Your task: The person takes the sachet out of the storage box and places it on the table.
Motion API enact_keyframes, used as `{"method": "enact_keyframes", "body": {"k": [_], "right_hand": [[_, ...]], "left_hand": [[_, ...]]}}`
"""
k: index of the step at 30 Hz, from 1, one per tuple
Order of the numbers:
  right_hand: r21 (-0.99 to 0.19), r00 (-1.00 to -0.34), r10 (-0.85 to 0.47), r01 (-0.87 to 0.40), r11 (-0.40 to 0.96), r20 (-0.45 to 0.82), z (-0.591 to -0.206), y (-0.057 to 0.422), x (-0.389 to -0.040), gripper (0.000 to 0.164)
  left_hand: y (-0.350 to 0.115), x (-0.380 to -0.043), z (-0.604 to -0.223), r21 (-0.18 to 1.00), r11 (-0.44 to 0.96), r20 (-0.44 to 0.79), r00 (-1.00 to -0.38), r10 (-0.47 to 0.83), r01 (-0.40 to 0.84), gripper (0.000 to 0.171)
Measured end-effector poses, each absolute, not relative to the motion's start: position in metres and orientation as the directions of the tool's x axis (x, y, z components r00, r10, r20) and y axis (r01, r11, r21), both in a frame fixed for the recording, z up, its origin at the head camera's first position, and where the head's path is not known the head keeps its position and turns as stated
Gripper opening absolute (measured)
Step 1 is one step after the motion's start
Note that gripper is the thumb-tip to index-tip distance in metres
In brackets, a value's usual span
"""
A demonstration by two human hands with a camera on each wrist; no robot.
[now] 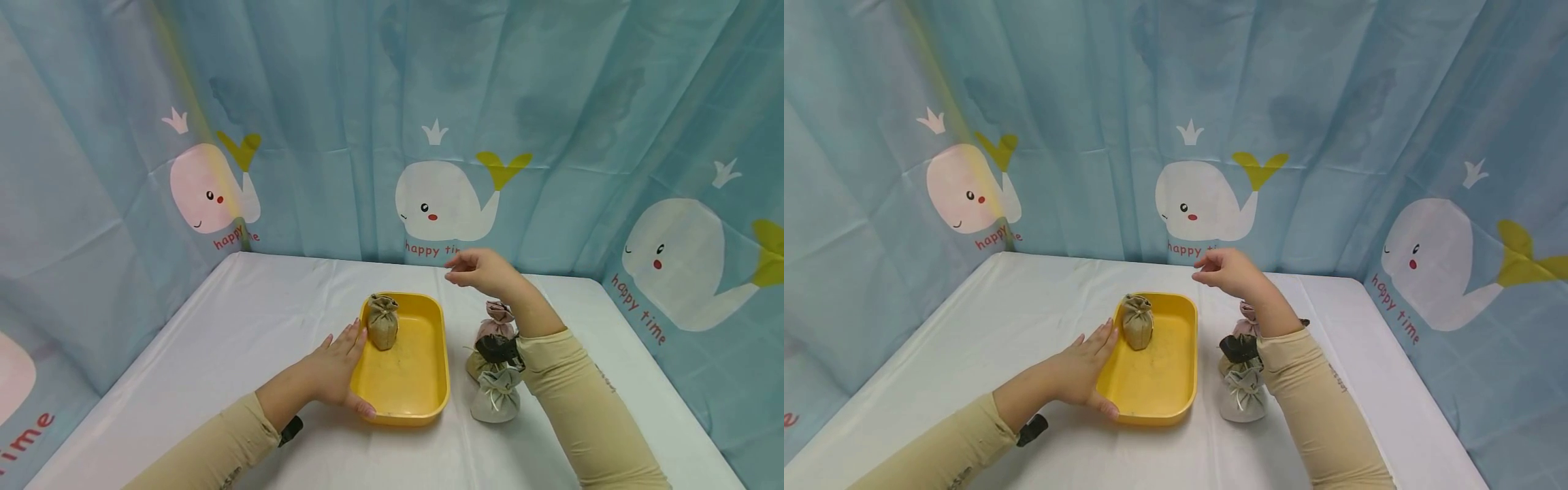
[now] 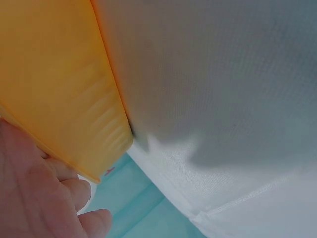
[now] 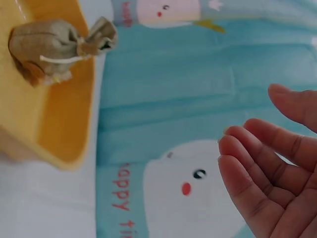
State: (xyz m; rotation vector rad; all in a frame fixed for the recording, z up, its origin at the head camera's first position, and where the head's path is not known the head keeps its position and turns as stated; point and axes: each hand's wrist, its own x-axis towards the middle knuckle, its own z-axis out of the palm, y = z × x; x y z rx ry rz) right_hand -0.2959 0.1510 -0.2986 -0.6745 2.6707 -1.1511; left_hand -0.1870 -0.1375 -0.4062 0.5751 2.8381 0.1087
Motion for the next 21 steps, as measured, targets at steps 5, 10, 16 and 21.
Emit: {"method": "enact_keyframes", "body": {"k": [5,10,16,21], "right_hand": [[-0.702,-0.882,-0.471,-0.33,0.631,-0.008,-0.305,0.125,-0.301,0.027],[-0.717,-0.885,-0.463,-0.295,0.632,-0.044,-0.316,0.104,-0.306,0.025],[-0.717,-0.883,-0.466,-0.286,0.636,-0.062,-0.331,0.082,-0.308,0.021],[-0.69,-0.886,-0.454,-0.27,0.671,-0.095,-0.34,0.069,-0.309,0.021]], "left_hand": [[-0.138,-0.187,-0.408,0.12,0.919,-0.214,-0.894,0.394,0.376,0.143],[-0.138,-0.186,-0.408,0.11,0.916,-0.21,-0.892,0.4,0.385,0.143],[-0.139,-0.186,-0.407,0.118,0.915,-0.211,-0.891,0.402,0.385,0.143],[-0.139,-0.186,-0.407,0.112,0.913,-0.207,-0.889,0.408,0.393,0.143]]}}
